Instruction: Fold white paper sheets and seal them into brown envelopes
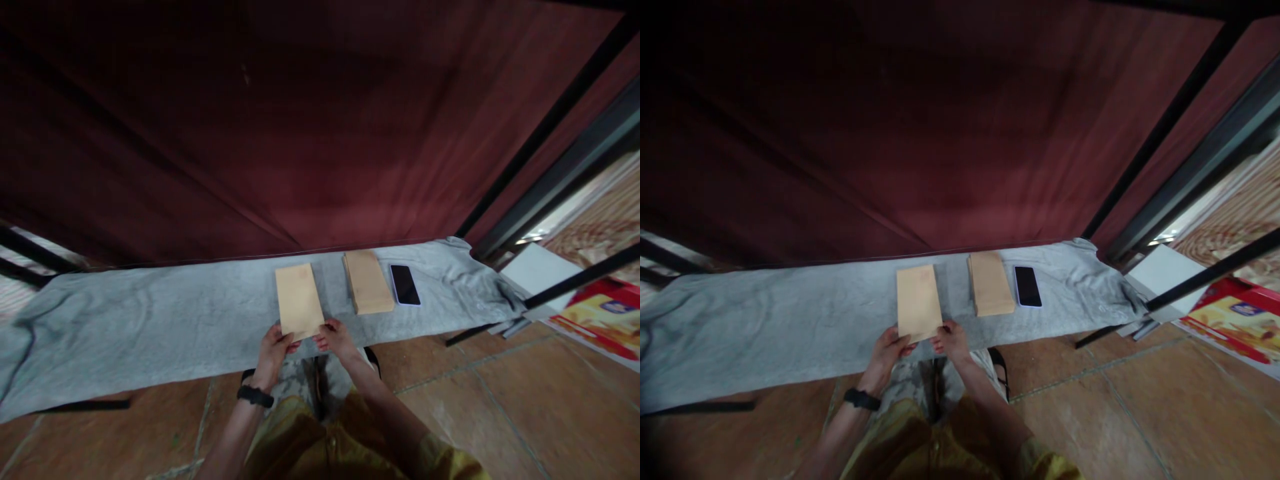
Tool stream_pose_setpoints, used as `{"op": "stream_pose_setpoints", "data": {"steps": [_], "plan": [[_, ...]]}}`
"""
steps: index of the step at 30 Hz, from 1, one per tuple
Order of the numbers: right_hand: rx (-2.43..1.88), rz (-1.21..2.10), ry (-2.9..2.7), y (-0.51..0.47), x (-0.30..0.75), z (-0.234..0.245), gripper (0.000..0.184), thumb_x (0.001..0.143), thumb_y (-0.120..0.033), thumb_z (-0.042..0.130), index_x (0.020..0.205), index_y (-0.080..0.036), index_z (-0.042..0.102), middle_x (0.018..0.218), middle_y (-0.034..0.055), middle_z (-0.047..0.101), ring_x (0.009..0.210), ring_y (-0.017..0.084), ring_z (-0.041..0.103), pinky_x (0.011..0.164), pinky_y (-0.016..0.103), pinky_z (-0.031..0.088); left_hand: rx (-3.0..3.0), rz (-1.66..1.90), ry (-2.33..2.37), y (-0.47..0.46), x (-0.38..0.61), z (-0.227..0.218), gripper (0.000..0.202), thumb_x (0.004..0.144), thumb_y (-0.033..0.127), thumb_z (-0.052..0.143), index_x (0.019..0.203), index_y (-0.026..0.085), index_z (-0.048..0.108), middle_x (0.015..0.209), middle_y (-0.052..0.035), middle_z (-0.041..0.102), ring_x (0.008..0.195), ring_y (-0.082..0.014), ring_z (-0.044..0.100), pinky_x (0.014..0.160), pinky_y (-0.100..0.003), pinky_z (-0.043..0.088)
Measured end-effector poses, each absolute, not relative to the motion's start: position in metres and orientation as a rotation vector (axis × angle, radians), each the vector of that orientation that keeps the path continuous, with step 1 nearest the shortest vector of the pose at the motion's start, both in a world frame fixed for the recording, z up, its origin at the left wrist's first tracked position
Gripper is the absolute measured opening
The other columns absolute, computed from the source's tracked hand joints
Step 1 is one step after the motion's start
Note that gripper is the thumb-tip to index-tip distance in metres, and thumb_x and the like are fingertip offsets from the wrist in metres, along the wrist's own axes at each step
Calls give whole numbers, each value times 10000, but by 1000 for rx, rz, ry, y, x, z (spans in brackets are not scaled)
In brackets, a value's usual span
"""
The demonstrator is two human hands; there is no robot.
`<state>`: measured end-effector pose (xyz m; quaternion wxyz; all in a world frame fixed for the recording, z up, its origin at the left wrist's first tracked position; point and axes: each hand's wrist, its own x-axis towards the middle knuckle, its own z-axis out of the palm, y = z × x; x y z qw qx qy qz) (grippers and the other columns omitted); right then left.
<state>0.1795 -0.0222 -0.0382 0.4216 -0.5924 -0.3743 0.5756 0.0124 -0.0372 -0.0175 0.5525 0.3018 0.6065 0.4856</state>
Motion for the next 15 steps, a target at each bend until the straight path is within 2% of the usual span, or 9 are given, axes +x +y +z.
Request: {"op": "stream_pose_setpoints", "data": {"steps": [3, 6, 9, 12, 15], "plan": [[-1604, 1359, -1074, -24, 184, -38, 174, 912, -291, 569, 1034, -185, 633, 670, 33, 703, 527, 187, 650, 507, 284, 520, 718, 1104, 1428, -31, 8, -18, 393, 607, 234, 861, 899, 155, 609, 718, -22, 744, 549, -148, 677, 520, -235, 525], [-1695, 833, -1465, -29, 189, -34, 311, 923, -174, 527, 1215, -167, 634, 966, 110, 749, 848, 237, 727, 749, 346, 580, 722, 1086, 1459, -28, 4, -19, 371, 623, 233, 850, 881, 171, 591, 649, 2, 714, 518, -141, 658, 512, -230, 514], [-1544, 387, -1923, -36, 185, -32, 356, 969, -171, 506, 1306, -181, 619, 1226, 126, 704, 1164, 246, 659, 1010, 392, 523, 725, 1077, 1438, -28, 1, -19, 385, 603, 271, 853, 866, 171, 590, 656, -8, 720, 528, -144, 658, 522, -236, 516], [-1305, 285, -2197, -44, 175, -38, 409, 993, -223, 535, 1398, -183, 572, 1424, 109, 615, 1340, 227, 549, 1156, 405, 427, 721, 1064, 1404, -29, -2, -17, 449, 553, 325, 866, 877, 163, 600, 708, -32, 745, 532, -149, 657, 532, -253, 521], [-1268, 239, -2259, -50, 166, -49, 493, 973, -235, 574, 1455, -146, 524, 1506, 119, 547, 1402, 239, 494, 1211, 429, 371, 744, 1057, 1400, -32, -1, -10, 469, 549, 369, 857, 884, 158, 606, 685, -25, 733, 520, -139, 638, 519, -243, 497]]}}
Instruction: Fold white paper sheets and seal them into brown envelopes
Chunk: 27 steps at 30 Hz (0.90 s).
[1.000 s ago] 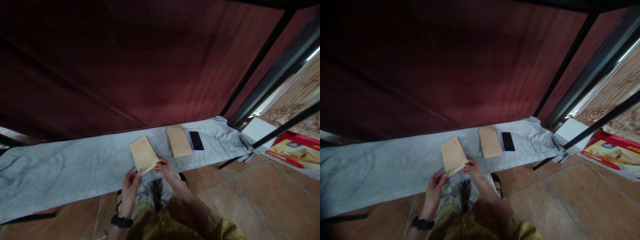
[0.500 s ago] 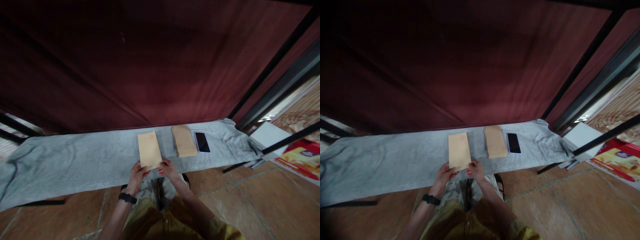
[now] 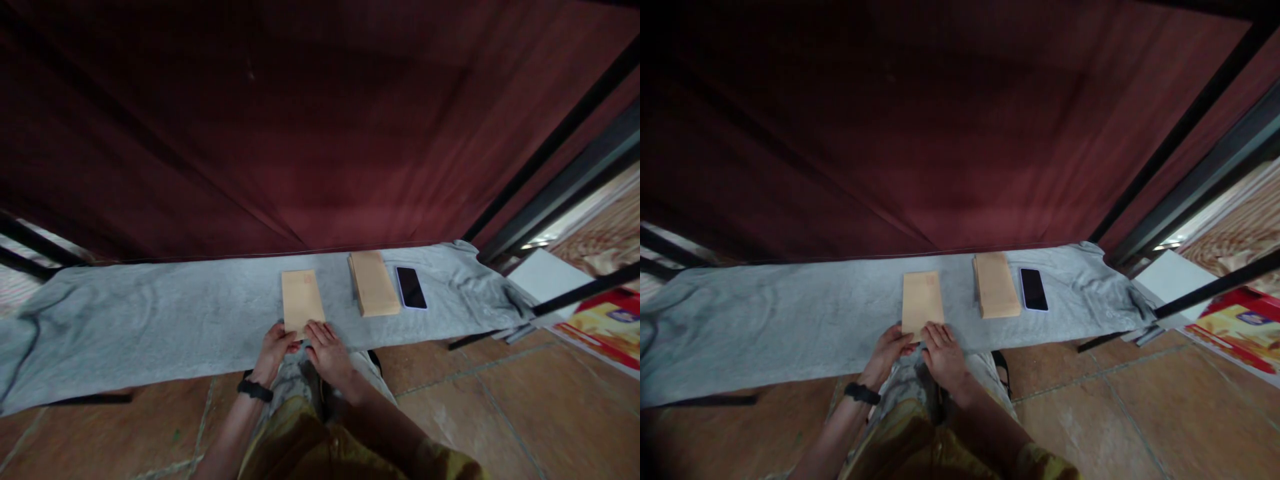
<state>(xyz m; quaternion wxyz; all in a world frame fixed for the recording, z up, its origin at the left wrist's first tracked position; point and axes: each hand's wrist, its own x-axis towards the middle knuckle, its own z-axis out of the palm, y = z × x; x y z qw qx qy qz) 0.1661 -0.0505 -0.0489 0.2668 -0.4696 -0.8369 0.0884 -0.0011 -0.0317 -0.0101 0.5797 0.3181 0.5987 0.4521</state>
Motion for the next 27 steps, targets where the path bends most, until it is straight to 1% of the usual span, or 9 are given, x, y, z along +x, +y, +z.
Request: {"op": "stream_pose_setpoints", "data": {"steps": [5, 8, 10, 13, 15, 18, 21, 23, 27], "plan": [[-1459, 156, -2147, -46, 157, -46, 506, 940, -99, 498, 1445, -99, 535, 1479, 163, 566, 1375, 264, 530, 1188, 444, 403, 873, 1121, 1377, -34, 15, 16, 433, 631, 432, 818, 895, 174, 593, 600, 29, 662, 471, -118, 570, 458, -226, 430], [-1492, 269, -1995, -36, 158, -27, 570, 905, -33, 426, 1461, -123, 517, 1500, 157, 547, 1367, 251, 544, 1149, 412, 443, 928, 1210, 1364, -31, 28, 36, 495, 684, 535, 805, 965, 180, 604, 637, 26, 664, 512, -128, 589, 494, -239, 457], [-1455, 497, -1763, -29, 161, -14, 509, 940, -83, 388, 1413, -162, 557, 1454, 135, 595, 1323, 231, 584, 1104, 379, 477, 909, 1283, 1348, -30, 33, 45, 559, 727, 629, 759, 1031, 178, 634, 748, -12, 704, 640, -152, 649, 571, -251, 501], [-1319, 910, -1240, -22, 162, 2, 332, 1002, -305, 385, 1132, -183, 665, 1149, 117, 742, 1068, 224, 708, 945, 348, 558, 781, 1328, 1360, -33, 35, 43, 582, 712, 662, 771, 1011, 172, 672, 898, -58, 732, 814, -183, 689, 675, -264, 536], [-1174, 1121, -934, -21, 158, 6, 315, 970, -443, 453, 1005, -198, 648, 995, 85, 750, 922, 215, 721, 848, 339, 578, 661, 1262, 1331, -36, 37, 36, 566, 663, 616, 833, 967, 162, 685, 916, -72, 740, 853, -195, 703, 733, -286, 553], [-995, 1319, -671, -27, 147, 5, 340, 870, -554, 597, 922, -218, 618, 909, 60, 737, 865, 215, 710, 774, 333, 583, 577, 1139, 1236, -40, 43, 25, 522, 608, 545, 890, 896, 153, 699, 877, -70, 749, 812, -186, 710, 757, -297, 557], [-950, 1394, -575, -36, 139, 2, 381, 812, -601, 674, 855, -227, 612, 862, 57, 737, 852, 221, 704, 739, 336, 585, 565, 1119, 1195, -42, 49, 18, 485, 544, 464, 931, 841, 160, 698, 836, -39, 745, 751, -160, 698, 720, -273, 541], [-937, 1400, -568, -39, 138, 2, 391, 809, -608, 683, 877, -226, 631, 895, 59, 747, 856, 217, 703, 736, 334, 586, 554, 1115, 1184, -42, 50, 15, 476, 518, 421, 939, 835, 160, 699, 817, -27, 741, 736, -152, 692, 700, -258, 526], [-924, 1393, -627, -38, 147, 5, 379, 789, -563, 706, 917, -210, 659, 939, 56, 750, 865, 204, 699, 762, 322, 580, 612, 1139, 1176, -41, 47, 11, 425, 546, 374, 916, 844, 152, 710, 760, -6, 719, 665, -110, 643, 638, -214, 475]]}}
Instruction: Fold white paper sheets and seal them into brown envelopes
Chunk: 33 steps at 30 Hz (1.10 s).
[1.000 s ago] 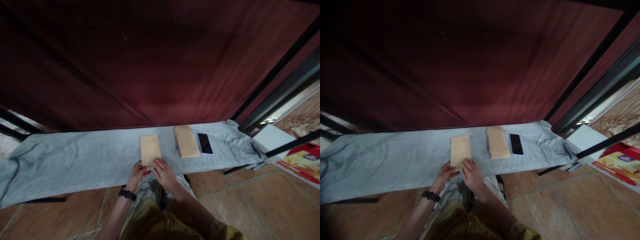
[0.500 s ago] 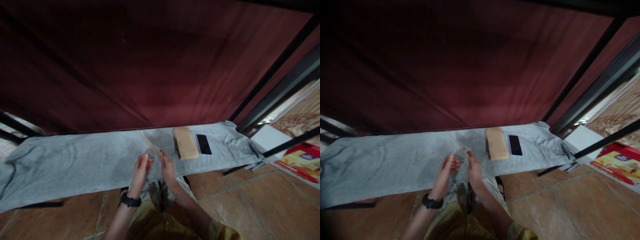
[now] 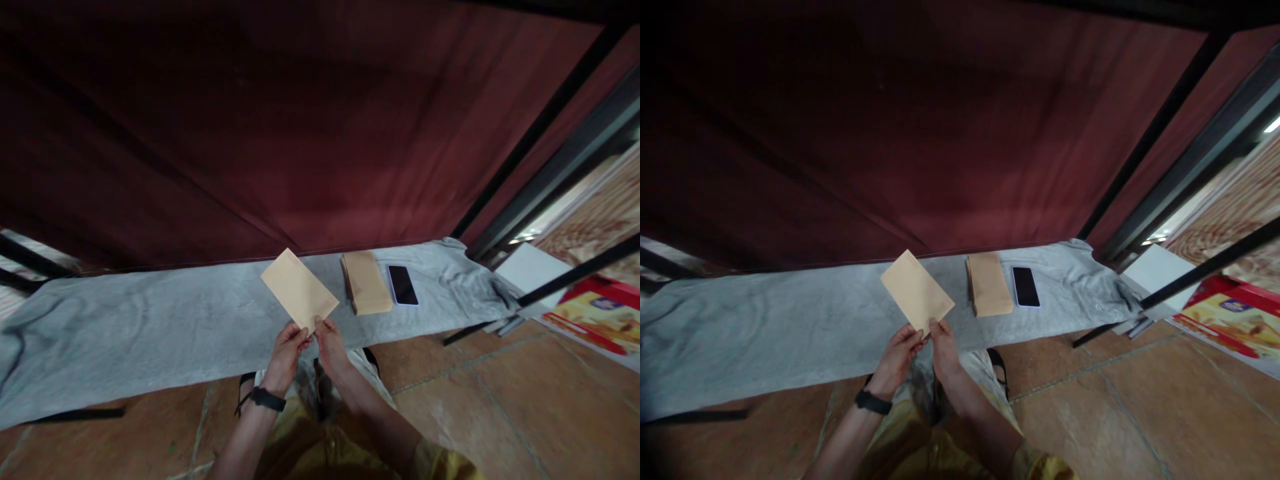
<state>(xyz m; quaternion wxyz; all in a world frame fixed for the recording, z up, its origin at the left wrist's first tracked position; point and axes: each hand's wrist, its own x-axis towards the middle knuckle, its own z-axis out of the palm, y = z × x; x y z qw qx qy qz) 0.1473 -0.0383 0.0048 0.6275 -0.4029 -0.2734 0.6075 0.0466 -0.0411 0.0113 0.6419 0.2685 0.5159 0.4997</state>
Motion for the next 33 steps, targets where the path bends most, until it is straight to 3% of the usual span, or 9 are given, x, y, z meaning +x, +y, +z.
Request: {"op": "stream_pose_setpoints", "data": {"steps": [5, 9, 12, 15, 17, 20, 23, 29, 33], "plan": [[-1034, 1304, -745, -33, 156, 10, 290, 830, -475, 647, 929, -206, 688, 924, 34, 744, 869, 182, 691, 861, 321, 558, 653, 1118, 1169, -38, 47, 10, 407, 574, 376, 904, 855, 157, 707, 771, 3, 713, 634, -95, 622, 620, -206, 476], [-1184, 1156, -934, -29, 158, 10, 286, 924, -423, 524, 988, -213, 708, 918, 30, 750, 901, 188, 695, 888, 324, 562, 614, 1101, 1168, -34, 52, 11, 425, 614, 386, 908, 906, 167, 690, 803, -11, 725, 700, -129, 684, 705, -241, 546], [-1277, 908, -1280, -26, 166, 8, 365, 997, -312, 406, 1191, -202, 694, 1127, 76, 749, 1075, 206, 684, 972, 351, 546, 528, 1104, 1170, -29, 48, 17, 442, 743, 469, 838, 1019, 167, 670, 901, -79, 759, 843, -196, 739, 824, -324, 589], [-1294, 499, -1750, -23, 175, 0, 515, 967, -134, 388, 1457, -185, 539, 1429, 111, 617, 1342, 209, 549, 1156, 407, 426, 464, 1101, 1104, -24, 38, 28, 508, 872, 640, 639, 1091, 182, 651, 1030, -136, 766, 956, -240, 747, 891, -394, 597], [-1336, 244, -1984, -22, 177, -8, 592, 941, -81, 426, 1526, -170, 458, 1506, 128, 547, 1407, 229, 489, 1218, 455, 345, 463, 1114, 1061, -21, 31, 34, 545, 894, 688, 563, 1124, 202, 652, 1100, -130, 757, 1000, -246, 742, 902, -406, 599], [-1421, 49, -2147, -22, 174, -26, 574, 949, -89, 478, 1518, -161, 470, 1521, 136, 530, 1403, 259, 494, 1230, 475, 317, 509, 1130, 1111, -21, 25, 33, 465, 796, 498, 780, 1142, 209, 667, 1139, -99, 754, 1007, -231, 737, 854, -360, 609], [-1451, 8, -2201, -26, 168, -44, 524, 962, -99, 494, 1484, -128, 512, 1506, 147, 544, 1394, 261, 505, 1225, 441, 339, 563, 1120, 1194, -24, 23, 19, 554, 624, 289, 906, 1120, 176, 689, 1128, -99, 763, 952, -229, 738, 782, -321, 606], [-1466, 31, -2231, -34, 170, -69, 503, 950, -93, 517, 1446, -162, 562, 1481, 130, 574, 1373, 259, 536, 1201, 442, 384, 660, 1070, 1256, -27, 15, -7, 653, 591, 293, 906, 1186, 150, 679, 1076, -113, 783, 889, -244, 748, 758, -331, 592], [-1483, 73, -2229, -35, 176, -70, 459, 964, -143, 540, 1422, -131, 578, 1473, 140, 580, 1374, 240, 536, 1193, 402, 399, 707, 1063, 1301, -26, 11, -13, 584, 649, 274, 892, 1178, 171, 667, 1050, -97, 786, 833, -223, 750, 737, -327, 596]]}}
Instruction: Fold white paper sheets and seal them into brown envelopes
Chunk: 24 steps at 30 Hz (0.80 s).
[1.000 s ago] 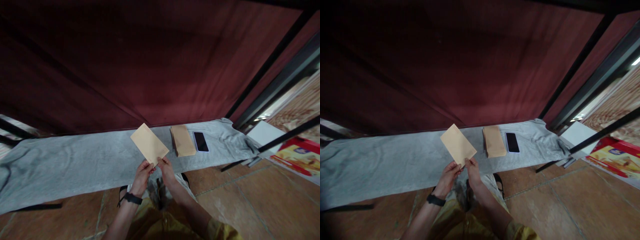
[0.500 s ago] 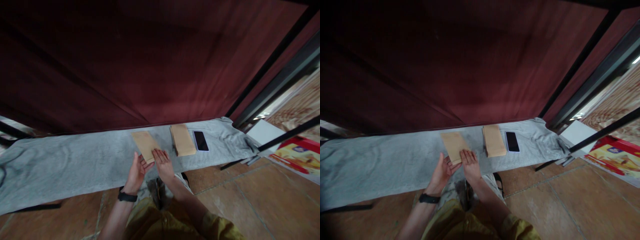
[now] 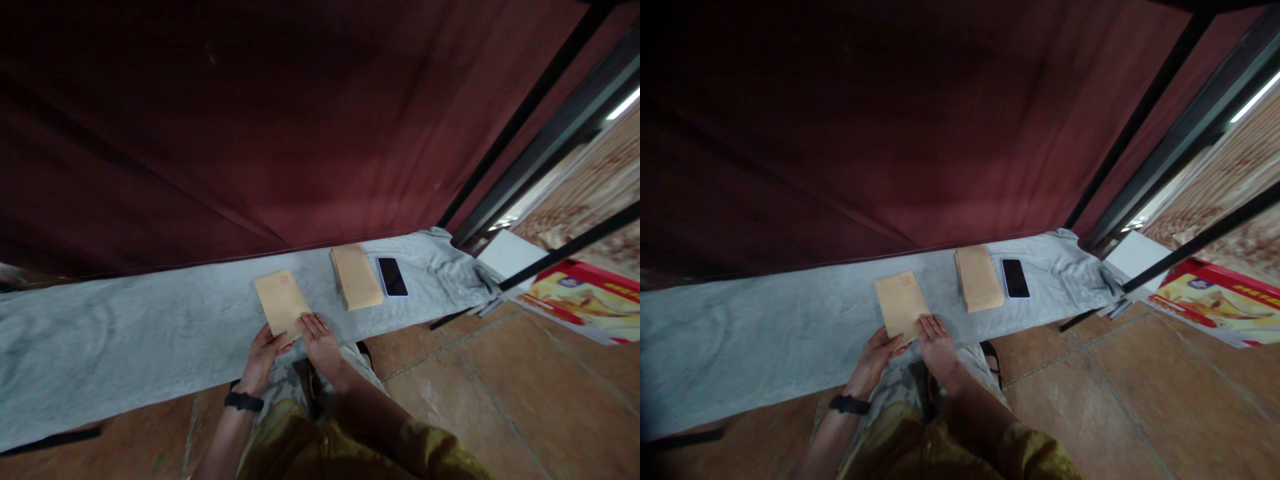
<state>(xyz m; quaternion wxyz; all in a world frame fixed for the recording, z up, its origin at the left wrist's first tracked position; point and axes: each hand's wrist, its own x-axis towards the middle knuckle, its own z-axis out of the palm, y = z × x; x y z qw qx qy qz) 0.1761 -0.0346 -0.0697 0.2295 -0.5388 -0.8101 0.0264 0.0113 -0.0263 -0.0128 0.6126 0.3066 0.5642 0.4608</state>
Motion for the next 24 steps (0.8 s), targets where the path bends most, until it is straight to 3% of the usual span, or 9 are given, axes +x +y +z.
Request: {"op": "stream_pose_setpoints", "data": {"steps": [5, 8, 12, 15, 20, 24], "plan": [[-1495, 140, -2200, -38, 191, -64, 513, 1010, -336, 548, 1465, -100, 523, 1500, 155, 548, 1402, 264, 500, 1212, 450, 361, 722, 1045, 1385, -22, 8, -15, 514, 683, 195, 873, 1142, 168, 643, 848, -53, 781, 646, -182, 716, 643, -298, 578], [-1488, 133, -2214, -44, 200, -63, 564, 1019, -382, 535, 1495, -83, 481, 1531, 175, 507, 1428, 287, 466, 1218, 480, 337, 752, 1037, 1381, -22, 6, -15, 528, 683, 204, 871, 1154, 162, 634, 845, -56, 780, 637, -180, 711, 626, -288, 569], [-1518, 82, -2195, -48, 202, -59, 596, 1007, -356, 551, 1508, -50, 451, 1548, 213, 470, 1436, 321, 450, 1204, 502, 343, 782, 1040, 1364, -26, 4, -11, 546, 680, 242, 871, 1168, 156, 641, 893, -68, 784, 651, -169, 706, 631, -275, 563], [-1470, 51, -2254, -48, 195, -50, 546, 1009, -238, 513, 1526, -80, 437, 1571, 186, 449, 1435, 310, 445, 1193, 477, 351, 793, 1058, 1337, -28, 7, -5, 563, 668, 276, 872, 1172, 158, 649, 917, -71, 784, 669, -167, 704, 639, -270, 560], [-1455, 73, -2336, -41, 185, -36, 458, 1003, -152, 505, 1460, -186, 534, 1477, 118, 573, 1299, 262, 553, 1057, 408, 464, 804, 1060, 1304, -30, 13, 2, 648, 625, 338, 884, 1193, 143, 641, 880, -66, 778, 660, -171, 688, 626, -272, 546], [-1390, -10, -2358, -34, 187, -33, 380, 997, -167, 559, 1372, -203, 608, 1412, 85, 631, 1270, 239, 567, 1066, 389, 454, 811, 1031, 1263, -30, 13, 6, 712, 593, 376, 902, 1209, 133, 641, 875, -65, 776, 643, -160, 672, 615, -264, 527]]}}
